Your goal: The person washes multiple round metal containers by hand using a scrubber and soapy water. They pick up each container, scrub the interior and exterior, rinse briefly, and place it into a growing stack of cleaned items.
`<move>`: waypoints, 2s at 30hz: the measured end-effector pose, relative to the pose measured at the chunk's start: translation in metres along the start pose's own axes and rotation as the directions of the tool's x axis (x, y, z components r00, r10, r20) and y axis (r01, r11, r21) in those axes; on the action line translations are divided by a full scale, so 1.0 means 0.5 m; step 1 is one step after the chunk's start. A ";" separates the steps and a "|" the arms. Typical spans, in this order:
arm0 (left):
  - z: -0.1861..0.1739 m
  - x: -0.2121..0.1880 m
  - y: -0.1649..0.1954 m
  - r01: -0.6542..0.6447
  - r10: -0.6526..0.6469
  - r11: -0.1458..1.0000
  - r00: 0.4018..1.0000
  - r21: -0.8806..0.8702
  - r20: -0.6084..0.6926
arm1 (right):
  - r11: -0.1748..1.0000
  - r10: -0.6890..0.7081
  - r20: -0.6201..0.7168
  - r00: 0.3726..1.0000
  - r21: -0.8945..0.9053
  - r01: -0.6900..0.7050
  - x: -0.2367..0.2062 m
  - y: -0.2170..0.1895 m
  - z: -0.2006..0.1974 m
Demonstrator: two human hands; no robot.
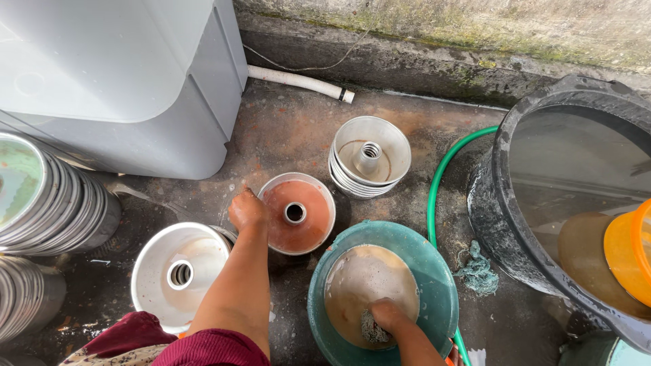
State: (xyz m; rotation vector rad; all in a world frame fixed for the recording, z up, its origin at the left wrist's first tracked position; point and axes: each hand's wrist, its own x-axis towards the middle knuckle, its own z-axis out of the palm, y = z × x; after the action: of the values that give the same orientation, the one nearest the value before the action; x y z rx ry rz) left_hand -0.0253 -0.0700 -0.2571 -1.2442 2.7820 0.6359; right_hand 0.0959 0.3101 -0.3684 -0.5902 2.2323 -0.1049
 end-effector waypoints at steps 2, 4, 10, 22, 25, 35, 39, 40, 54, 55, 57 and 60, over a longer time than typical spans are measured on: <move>-0.006 -0.004 0.000 -0.002 0.001 1.000 1.000 0.012 0.025 | 1.000 -0.016 0.000 1.000 -0.024 0.016 -0.001 -0.004 -0.004; -0.013 -0.010 0.000 -0.011 0.010 1.000 0.999 0.017 0.040 | 0.992 0.043 -0.006 0.999 0.115 -0.042 -0.005 -0.013 -0.009; -0.062 -0.039 0.000 -0.054 0.050 0.998 0.993 0.032 0.109 | 0.749 0.320 0.097 0.942 0.584 -0.314 -0.036 -0.049 -0.018; -0.218 -0.049 -0.018 -0.164 0.191 0.968 0.972 -0.190 0.136 | 0.771 0.311 0.073 0.948 0.563 -0.297 -0.078 -0.086 -0.017; -0.197 -0.028 -0.029 -0.107 0.189 0.930 0.960 -0.352 0.208 | 0.733 0.327 0.095 0.940 0.603 -0.316 -0.083 -0.093 -0.015; -0.091 -0.090 0.050 0.471 0.421 0.467 0.626 -0.748 0.657 | 0.978 0.151 -0.204 0.967 0.174 -0.116 -0.091 -0.070 -0.019; -0.089 -0.110 0.113 0.539 0.484 0.426 0.542 -0.726 0.687 | 0.784 0.540 -0.340 0.770 0.536 -0.313 -0.089 -0.021 -0.062; -0.091 -0.108 0.122 0.546 0.488 0.391 0.559 -0.741 0.670 | 0.524 0.720 -0.259 0.644 0.811 -0.259 -0.091 -0.008 -0.078; -0.143 -0.113 0.082 0.544 0.402 0.198 0.714 -0.816 0.573 | 0.949 0.307 -0.146 0.941 0.128 -0.289 -0.169 -0.060 -0.027; -0.152 -0.128 0.078 0.593 0.341 0.225 0.696 -0.773 0.632 | 0.969 0.244 -0.092 0.965 0.061 -0.239 -0.167 -0.064 -0.016; -0.173 -0.160 0.075 0.682 0.427 0.167 0.601 -0.712 0.676 | 0.902 0.238 -0.006 0.971 0.374 -0.218 -0.163 -0.069 -0.014; -0.233 -0.186 0.089 0.701 0.564 0.285 0.428 -0.654 0.706 | 0.743 0.458 -0.170 0.873 0.612 -0.271 -0.170 -0.079 -0.041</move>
State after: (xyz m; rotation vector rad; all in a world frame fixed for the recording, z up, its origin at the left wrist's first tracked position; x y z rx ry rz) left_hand 0.0220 -0.0214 -0.1169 -0.5168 1.0423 2.3490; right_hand 0.1440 0.3108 -0.2853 0.2291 2.4041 -0.6835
